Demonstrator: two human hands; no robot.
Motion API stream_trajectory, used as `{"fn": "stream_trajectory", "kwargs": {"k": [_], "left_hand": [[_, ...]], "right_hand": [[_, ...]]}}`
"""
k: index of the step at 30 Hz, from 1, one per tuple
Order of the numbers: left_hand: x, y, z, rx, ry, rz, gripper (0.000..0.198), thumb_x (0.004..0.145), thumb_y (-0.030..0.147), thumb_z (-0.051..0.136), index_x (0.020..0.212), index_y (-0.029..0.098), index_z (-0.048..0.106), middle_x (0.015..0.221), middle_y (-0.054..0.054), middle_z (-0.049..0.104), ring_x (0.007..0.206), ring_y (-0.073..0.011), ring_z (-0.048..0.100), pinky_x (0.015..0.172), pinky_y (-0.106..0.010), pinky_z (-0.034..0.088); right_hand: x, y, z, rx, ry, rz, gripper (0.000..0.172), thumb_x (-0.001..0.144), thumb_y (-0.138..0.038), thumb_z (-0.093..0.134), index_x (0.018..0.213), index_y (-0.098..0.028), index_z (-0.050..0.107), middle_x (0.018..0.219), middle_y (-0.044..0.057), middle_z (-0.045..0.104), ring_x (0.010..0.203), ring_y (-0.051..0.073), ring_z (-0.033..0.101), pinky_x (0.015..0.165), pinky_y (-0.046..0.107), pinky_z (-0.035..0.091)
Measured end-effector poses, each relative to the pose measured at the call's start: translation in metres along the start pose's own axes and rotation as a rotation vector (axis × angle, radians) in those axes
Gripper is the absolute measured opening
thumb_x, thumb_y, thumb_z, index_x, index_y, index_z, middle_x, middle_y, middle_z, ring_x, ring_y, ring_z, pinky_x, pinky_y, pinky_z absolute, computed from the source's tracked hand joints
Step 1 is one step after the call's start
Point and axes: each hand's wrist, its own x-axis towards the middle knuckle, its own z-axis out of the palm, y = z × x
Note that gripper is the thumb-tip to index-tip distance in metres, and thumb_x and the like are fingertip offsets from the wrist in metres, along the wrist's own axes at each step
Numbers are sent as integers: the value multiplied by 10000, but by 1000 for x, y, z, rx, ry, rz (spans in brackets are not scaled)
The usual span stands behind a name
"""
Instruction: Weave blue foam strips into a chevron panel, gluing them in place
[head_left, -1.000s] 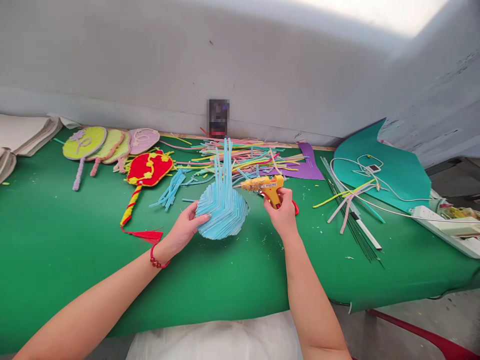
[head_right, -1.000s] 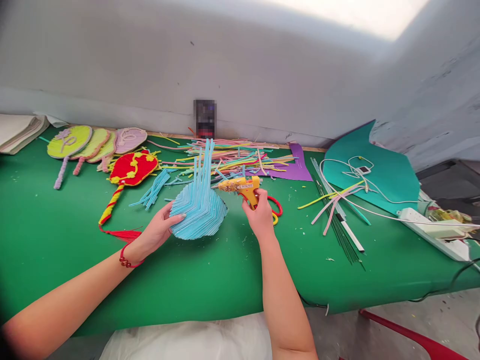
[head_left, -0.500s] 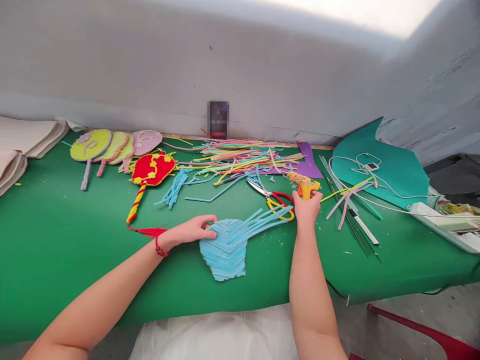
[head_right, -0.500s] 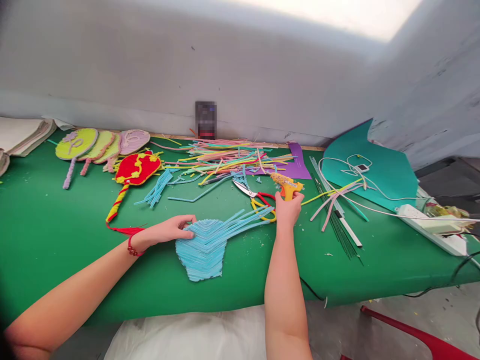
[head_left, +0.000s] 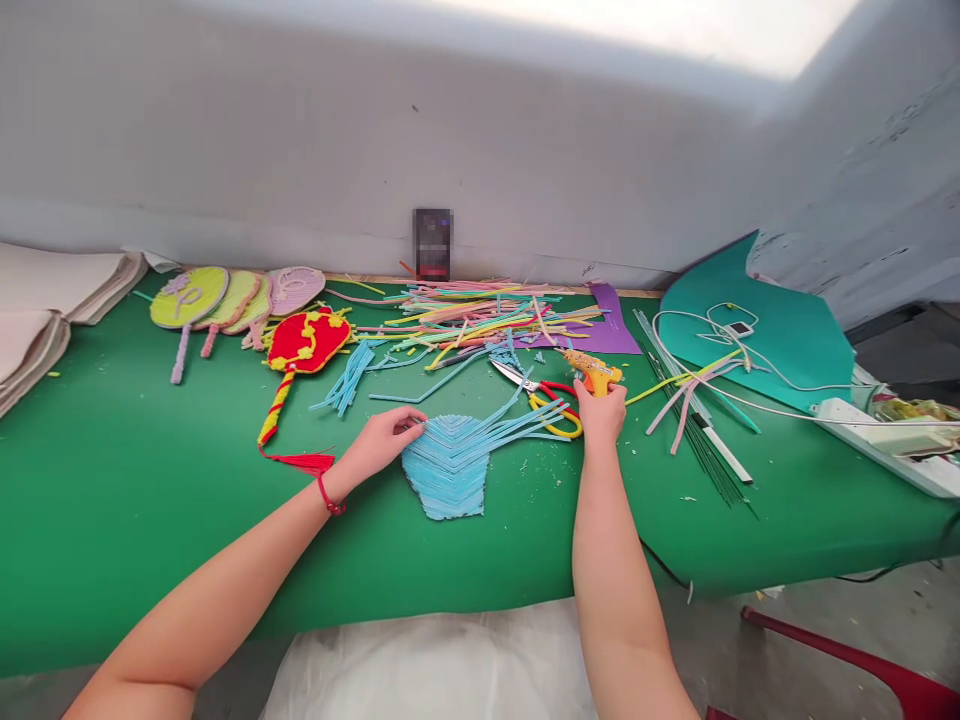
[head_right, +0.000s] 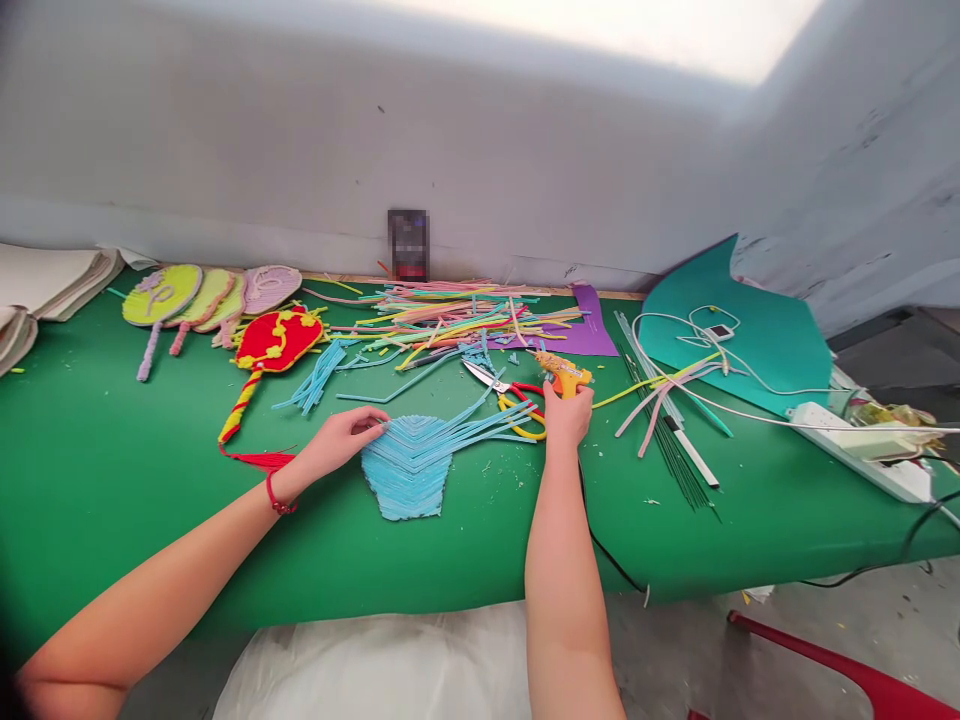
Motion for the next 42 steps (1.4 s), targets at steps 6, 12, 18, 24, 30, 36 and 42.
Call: {"fn": "stream_trajectory", "kwargs": {"k": [6, 12, 18, 24, 30, 36, 42], "left_hand": [[9, -13, -2, -115, 132, 3, 288, 803, 427, 530, 918, 179, 621, 914, -54, 683, 846, -198, 633, 765, -304, 486], [14, -18, -9, -7, 242, 24, 337, 851, 445, 491, 971, 169, 642, 972, -71, 690, 895, -205, 630, 807, -318, 478], [13, -21, -45, 639, 485, 280, 269, 896, 312, 467, 1065, 209, 648, 1079, -93, 642, 991, -244, 575, 870, -388, 416], [23, -42, -56, 829, 326, 293, 137, 856, 258, 526, 897, 205, 646, 985, -90, 636, 908, -255, 569, 773, -377, 426], [24, -36, -49, 701, 292, 345, 125, 878, 235, 476, 847, 193, 589, 906, -74, 627, 888, -228, 569, 785, -358, 428], [11, -14, -41, 334, 504, 385, 132, 900, 266, 463, 855, 198, 566, 910, -52, 609, 886, -170, 569, 826, -308, 455], [-4, 8, -26, 371, 318, 491, 161, 908, 303, 480, 845, 210, 596, 925, -52, 641, 879, -168, 575, 819, -318, 450]], "right_hand": [[1, 1, 1, 22, 17, 8, 566, 633, -525, 670, 1047, -186, 485, 1071, 144, 614, 984, 296, 576, 846, 392, 441], [1, 2, 1, 41, 19, 17, 565, 624, -522, 679, 1040, -188, 491, 1069, 145, 609, 977, 297, 580, 834, 400, 447], [3, 3, 1, 3, 35, 11, 545, 662, -487, 665, 1074, -173, 494, 1096, 156, 597, 1007, 297, 567, 849, 404, 439], [0, 3, 1, -120, 48, -55, 502, 718, -459, 639, 1092, -140, 533, 1191, 193, 535, 1147, 336, 472, 956, 495, 359], [-5, 1, -1, -41, 86, -84, 495, 747, -425, 601, 1157, -155, 530, 1252, 185, 485, 1175, 335, 431, 965, 516, 332], [-15, -11, -7, 159, 101, -251, 341, 788, -406, 539, 1006, -158, 620, 1016, 112, 596, 938, 236, 544, 857, 400, 419], [-76, -42, -9, 674, -885, -277, 528, 727, -592, 596, 1033, -165, 647, 616, -37, 508, 520, 93, 431, 487, 229, 369]]}}
